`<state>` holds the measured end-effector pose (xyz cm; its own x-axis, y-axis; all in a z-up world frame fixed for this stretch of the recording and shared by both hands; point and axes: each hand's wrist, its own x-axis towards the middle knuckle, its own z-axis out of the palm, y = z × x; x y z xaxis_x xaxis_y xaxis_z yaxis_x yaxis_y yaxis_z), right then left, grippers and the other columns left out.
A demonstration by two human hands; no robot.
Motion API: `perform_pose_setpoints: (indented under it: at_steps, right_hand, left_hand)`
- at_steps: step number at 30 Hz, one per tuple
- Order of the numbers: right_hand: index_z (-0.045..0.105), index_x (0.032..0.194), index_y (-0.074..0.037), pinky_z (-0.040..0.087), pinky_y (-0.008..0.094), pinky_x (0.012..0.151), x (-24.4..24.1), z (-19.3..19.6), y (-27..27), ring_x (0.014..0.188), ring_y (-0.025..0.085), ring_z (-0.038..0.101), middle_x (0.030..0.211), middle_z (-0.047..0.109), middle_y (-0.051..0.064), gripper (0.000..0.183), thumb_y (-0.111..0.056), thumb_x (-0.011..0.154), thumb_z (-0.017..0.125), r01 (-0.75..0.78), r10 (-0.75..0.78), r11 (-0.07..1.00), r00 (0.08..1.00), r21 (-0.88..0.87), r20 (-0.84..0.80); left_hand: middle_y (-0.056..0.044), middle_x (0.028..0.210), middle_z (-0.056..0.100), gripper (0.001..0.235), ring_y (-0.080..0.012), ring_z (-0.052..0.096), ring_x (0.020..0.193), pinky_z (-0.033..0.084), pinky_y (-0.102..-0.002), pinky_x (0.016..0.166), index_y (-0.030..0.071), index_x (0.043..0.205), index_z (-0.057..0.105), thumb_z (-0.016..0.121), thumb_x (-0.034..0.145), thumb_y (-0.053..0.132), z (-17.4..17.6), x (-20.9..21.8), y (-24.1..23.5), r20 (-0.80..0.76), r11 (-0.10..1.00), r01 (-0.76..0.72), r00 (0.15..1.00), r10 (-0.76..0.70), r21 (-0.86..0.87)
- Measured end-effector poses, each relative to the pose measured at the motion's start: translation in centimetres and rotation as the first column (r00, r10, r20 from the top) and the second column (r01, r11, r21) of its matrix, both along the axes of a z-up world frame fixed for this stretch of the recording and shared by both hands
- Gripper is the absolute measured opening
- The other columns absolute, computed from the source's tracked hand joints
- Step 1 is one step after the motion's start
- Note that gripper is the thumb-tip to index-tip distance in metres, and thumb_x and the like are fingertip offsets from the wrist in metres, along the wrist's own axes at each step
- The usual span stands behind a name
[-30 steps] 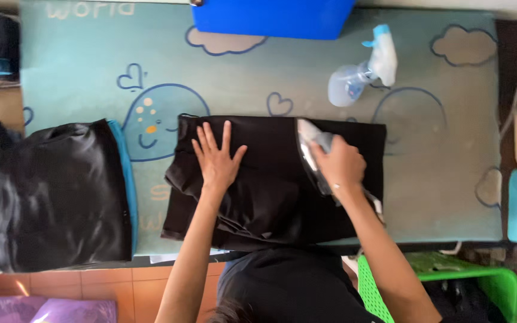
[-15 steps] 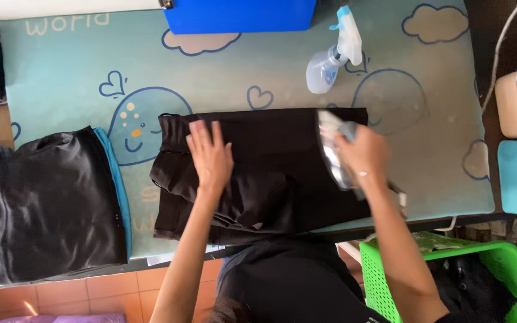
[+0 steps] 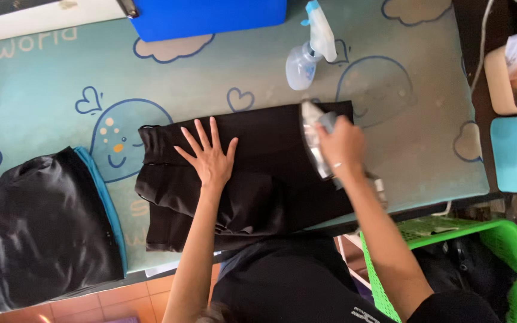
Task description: The person irons a pair of black shorts on a table using a steam iron, smoothing the fabric and adjusting the garment. After ironing, the person folds the shorts and places them on a stack of other folded clothes.
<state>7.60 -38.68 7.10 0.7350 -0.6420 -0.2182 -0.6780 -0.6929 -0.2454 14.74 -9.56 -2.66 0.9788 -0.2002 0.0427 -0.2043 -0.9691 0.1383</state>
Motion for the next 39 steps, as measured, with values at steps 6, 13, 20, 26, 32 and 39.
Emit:
perform_pose_setpoints:
  at_steps: [6,13,20,26,32,39]
  right_hand:
    - [0.073,0.101,0.002,0.058,0.064,0.079,-1.5,-2.6,-6.2,0.092,0.056,0.073,0.091,0.073,0.036,0.058,-0.055,0.096,0.074,0.087,-0.084,0.993,0.995,-0.077,0.046]
    - [0.069,0.103,0.001,0.058,0.064,0.081,-4.9,5.0,3.8,0.095,0.055,0.073,0.09,0.073,0.034,0.056,-0.055,0.097,0.069,0.019,-0.018,0.999,0.999,0.027,-0.035]
    - [0.067,0.112,-0.006,0.06,0.06,0.082,-9.6,0.7,5.7,0.092,0.051,0.076,0.094,0.076,0.029,0.067,-0.07,0.096,0.058,-0.004,0.014,0.998,0.988,0.067,-0.153]
    - [0.07,0.107,0.001,0.058,0.064,0.081,-11.7,1.2,-0.3,0.094,0.055,0.073,0.092,0.074,0.034,0.058,-0.057,0.1,0.066,0.194,-0.193,0.98,0.981,0.042,-0.029]
    - [0.074,0.096,0.0,0.058,0.062,0.075,-10.4,-1.1,-9.5,0.089,0.052,0.074,0.085,0.074,0.03,0.063,-0.062,0.095,0.078,0.198,-0.18,0.975,0.97,-0.104,0.164]
    - [0.065,0.105,-0.001,0.059,0.03,0.061,-5.9,-3.8,-14.9,0.057,0.018,0.069,0.063,0.065,0.012,0.022,-0.017,0.107,0.081,0.005,-0.202,0.977,0.336,0.212,0.92]
  left_hand:
    - [-0.022,0.176,0.02,0.084,-0.0532,0.006,0.159,0.009,-0.085,0.114,0.022,0.172,0.025,0.035,0.106,0.074,-0.4,-0.1,0.1,0.009,1.0,0.014,1.0,-0.014,-0.015]
    - [-0.029,0.168,0.034,0.081,-0.0549,0.019,0.155,0.017,-0.081,0.114,0.015,0.166,0.041,0.065,0.1,0.055,-1.4,-1.5,-2.1,0.136,0.999,0.031,0.99,-0.029,-0.012]
    - [-0.022,0.177,0.015,0.083,-0.048,-0.001,0.162,0.001,-0.079,0.12,0.024,0.172,0.024,0.036,0.106,0.072,0.0,-5.1,-6.3,-0.173,0.974,0.2,0.961,-0.216,-0.106]
    - [-0.02,0.178,0.01,0.085,-0.0477,-0.004,0.162,0.001,-0.081,0.119,0.027,0.174,0.014,0.032,0.106,0.075,-1.0,-5.4,-5.7,-0.143,0.973,0.226,0.962,-0.231,-0.055]
    - [-0.02,0.179,0.005,0.083,-0.0466,-0.009,0.162,-0.003,-0.082,0.117,0.028,0.174,0.016,0.043,0.107,0.068,0.0,-4.7,-5.3,-0.244,0.961,0.226,0.934,-0.26,-0.161]
    - [-0.013,0.17,0.04,0.053,-0.0365,0.022,0.163,0.017,-0.077,0.122,0.033,0.155,0.055,0.06,0.105,0.05,-2.0,-3.6,-2.4,-0.294,0.902,0.212,0.896,-0.333,-0.375]
